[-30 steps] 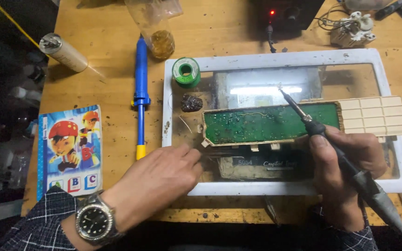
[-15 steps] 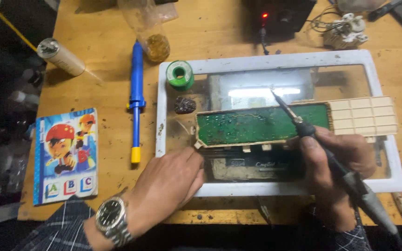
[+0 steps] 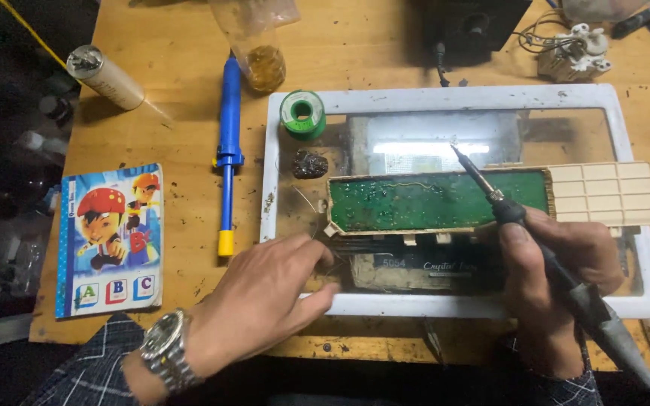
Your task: Soldering components onto a green circuit board using a soldering iron at a workbench.
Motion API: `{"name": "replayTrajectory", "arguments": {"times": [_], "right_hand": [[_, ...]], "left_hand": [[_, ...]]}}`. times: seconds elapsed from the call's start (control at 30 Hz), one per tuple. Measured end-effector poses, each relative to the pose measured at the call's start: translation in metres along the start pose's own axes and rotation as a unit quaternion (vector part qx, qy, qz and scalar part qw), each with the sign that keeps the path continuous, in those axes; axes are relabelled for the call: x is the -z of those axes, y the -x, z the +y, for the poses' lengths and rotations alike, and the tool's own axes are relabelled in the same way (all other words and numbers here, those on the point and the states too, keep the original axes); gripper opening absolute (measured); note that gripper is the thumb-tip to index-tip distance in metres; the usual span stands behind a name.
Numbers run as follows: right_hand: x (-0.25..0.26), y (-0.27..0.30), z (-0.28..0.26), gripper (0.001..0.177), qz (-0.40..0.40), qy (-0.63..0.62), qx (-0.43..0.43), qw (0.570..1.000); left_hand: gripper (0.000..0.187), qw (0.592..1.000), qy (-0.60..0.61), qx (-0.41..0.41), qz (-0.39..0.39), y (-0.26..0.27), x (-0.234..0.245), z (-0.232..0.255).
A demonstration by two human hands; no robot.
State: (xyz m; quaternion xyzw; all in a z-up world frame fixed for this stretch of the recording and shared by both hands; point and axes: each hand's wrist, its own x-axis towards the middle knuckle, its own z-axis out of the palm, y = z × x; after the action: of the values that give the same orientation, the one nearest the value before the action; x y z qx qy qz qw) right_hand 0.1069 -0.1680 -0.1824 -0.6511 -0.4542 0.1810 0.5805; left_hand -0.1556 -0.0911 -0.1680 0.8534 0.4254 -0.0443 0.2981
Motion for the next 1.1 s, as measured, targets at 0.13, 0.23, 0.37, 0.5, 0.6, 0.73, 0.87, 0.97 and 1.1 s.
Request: {"name": "replayTrajectory", "arguments": {"times": [0.13,0.23,0.37,0.5,0.6,0.73,0.87,0.97,1.1], "right_hand": [[0.003,-0.002,0.01,0.019,-0.012,-0.013,0.078,0.997],[-0.004,0.002,-0.029,0.015,0.001,0.022,-0.077,0.997],[0.003,-0.001,0.015,0.018,0.006,0.0,0.022,1.0],[0.007,-0.007,0.029,0.019,-0.028,-0.046,0.084,0.995],[0.003,-0.012,0.032,0.017,-0.048,-0.086,0.129,0.987],[0.002,-0.006,0.011,0.016,-0.029,-0.065,0.045,0.996],[0.002,-0.005,0.029,0.016,-0.009,-0.124,0.032,0.992],[0.01,-0.01,0.046,0.018,-0.042,-0.118,0.073,0.989],[0.012,-0.013,0.031,0.018,-0.085,-0.124,0.054,0.987]], "left_hand": [[0.035,0.998,0.014,0.051,-0.03,-0.013,-0.003,0.006],[0.017,0.998,0.057,0.035,0.012,-0.016,-0.007,0.007],[0.016,0.999,0.034,0.027,0.026,-0.005,-0.007,0.012],[0.019,0.959,-0.07,-0.112,0.25,0.004,0.019,0.001],[0.017,0.933,0.092,-0.134,0.321,0.013,0.045,-0.011],[0.017,0.915,0.128,-0.101,0.37,-0.005,0.029,-0.024],[0.037,0.945,0.076,-0.104,0.3,-0.037,0.014,-0.01],[0.024,0.938,0.057,-0.169,0.295,-0.052,0.016,-0.004],[0.024,0.92,-0.012,-0.24,0.31,-0.064,0.021,0.001]]}}
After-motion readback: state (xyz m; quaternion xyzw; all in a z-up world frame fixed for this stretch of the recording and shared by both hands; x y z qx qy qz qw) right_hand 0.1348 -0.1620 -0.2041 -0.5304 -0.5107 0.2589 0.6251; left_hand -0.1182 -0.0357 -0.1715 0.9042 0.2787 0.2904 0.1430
